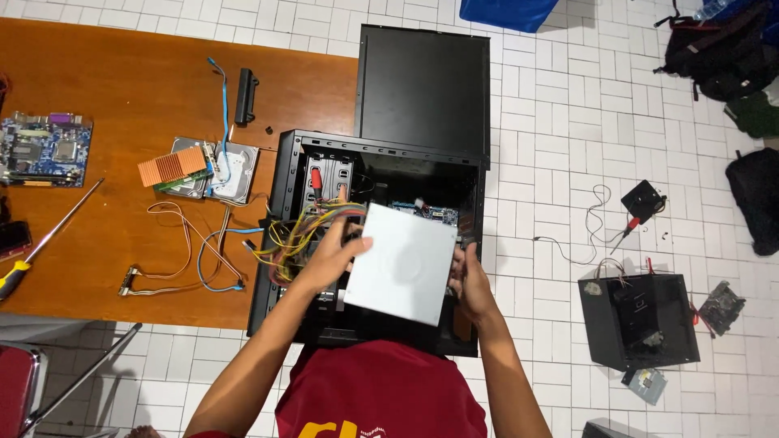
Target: Installing a power supply unit into a computer case and securing it with screws using a screwdriver.
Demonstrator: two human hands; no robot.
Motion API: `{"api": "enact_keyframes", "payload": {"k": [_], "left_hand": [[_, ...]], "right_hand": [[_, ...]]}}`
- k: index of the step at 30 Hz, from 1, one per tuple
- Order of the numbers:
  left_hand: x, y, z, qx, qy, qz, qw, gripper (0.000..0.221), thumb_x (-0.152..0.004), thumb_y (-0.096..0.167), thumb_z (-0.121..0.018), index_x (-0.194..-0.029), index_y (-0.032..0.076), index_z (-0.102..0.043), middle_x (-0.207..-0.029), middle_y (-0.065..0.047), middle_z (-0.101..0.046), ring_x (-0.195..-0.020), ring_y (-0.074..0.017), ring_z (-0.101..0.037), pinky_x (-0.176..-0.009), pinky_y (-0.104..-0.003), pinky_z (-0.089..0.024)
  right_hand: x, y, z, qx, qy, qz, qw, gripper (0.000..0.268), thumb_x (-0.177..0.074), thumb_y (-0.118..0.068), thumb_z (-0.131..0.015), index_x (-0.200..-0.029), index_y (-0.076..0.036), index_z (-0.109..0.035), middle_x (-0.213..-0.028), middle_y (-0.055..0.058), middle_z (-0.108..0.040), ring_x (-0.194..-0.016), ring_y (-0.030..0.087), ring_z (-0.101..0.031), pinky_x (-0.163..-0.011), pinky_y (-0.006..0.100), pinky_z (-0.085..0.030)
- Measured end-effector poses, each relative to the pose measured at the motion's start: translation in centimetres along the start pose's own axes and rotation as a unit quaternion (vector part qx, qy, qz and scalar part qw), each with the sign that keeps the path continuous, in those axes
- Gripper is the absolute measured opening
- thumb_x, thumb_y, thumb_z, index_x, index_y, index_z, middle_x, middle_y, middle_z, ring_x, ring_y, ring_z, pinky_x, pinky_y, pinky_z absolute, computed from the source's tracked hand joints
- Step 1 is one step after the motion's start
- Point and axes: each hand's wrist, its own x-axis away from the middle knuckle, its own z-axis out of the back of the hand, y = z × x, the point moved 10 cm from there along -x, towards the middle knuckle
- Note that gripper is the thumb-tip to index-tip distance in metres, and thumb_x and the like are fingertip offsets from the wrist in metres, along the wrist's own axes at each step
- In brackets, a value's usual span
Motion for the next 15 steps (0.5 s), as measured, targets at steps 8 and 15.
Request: {"api": "enact_keyframes", "payload": {"k": [8,15], "left_hand": [[1.0,-2.4,1.1,0.094,0.086,0.101,0.987,0.086,-0.087,0.057,-0.066,-0.156,0.018,-0.034,-0.121,-0.018,-0.053,-0.086,-0.0272,-0.068,-0.063,-0.038,-0.065],[0.3,-7.6,0.3,0.047,0.063,0.172,0.982,0.089,-0.091,0.07,-0.054,-0.159,0.02,-0.029,-0.135,-0.024,-0.043,-0.074,-0.0225,-0.052,-0.046,-0.027,-0.048]], "right_hand": [[6.7,-9.7,-4.2,0.415,0.007,0.37,0.831,0.111,-0.069,0.01,-0.065,-0.157,-0.032,-0.013,-0.163,0.026,-0.018,-0.14,0.055,-0.038,-0.094,0.054,-0.056],[10.1,-10.1,-5.8,0.437,-0.015,0.547,0.714,0.08,-0.072,-0.042,-0.088,-0.14,-0.024,-0.051,-0.148,0.016,-0.053,-0.134,0.043,-0.052,-0.104,0.053,-0.052]]}}
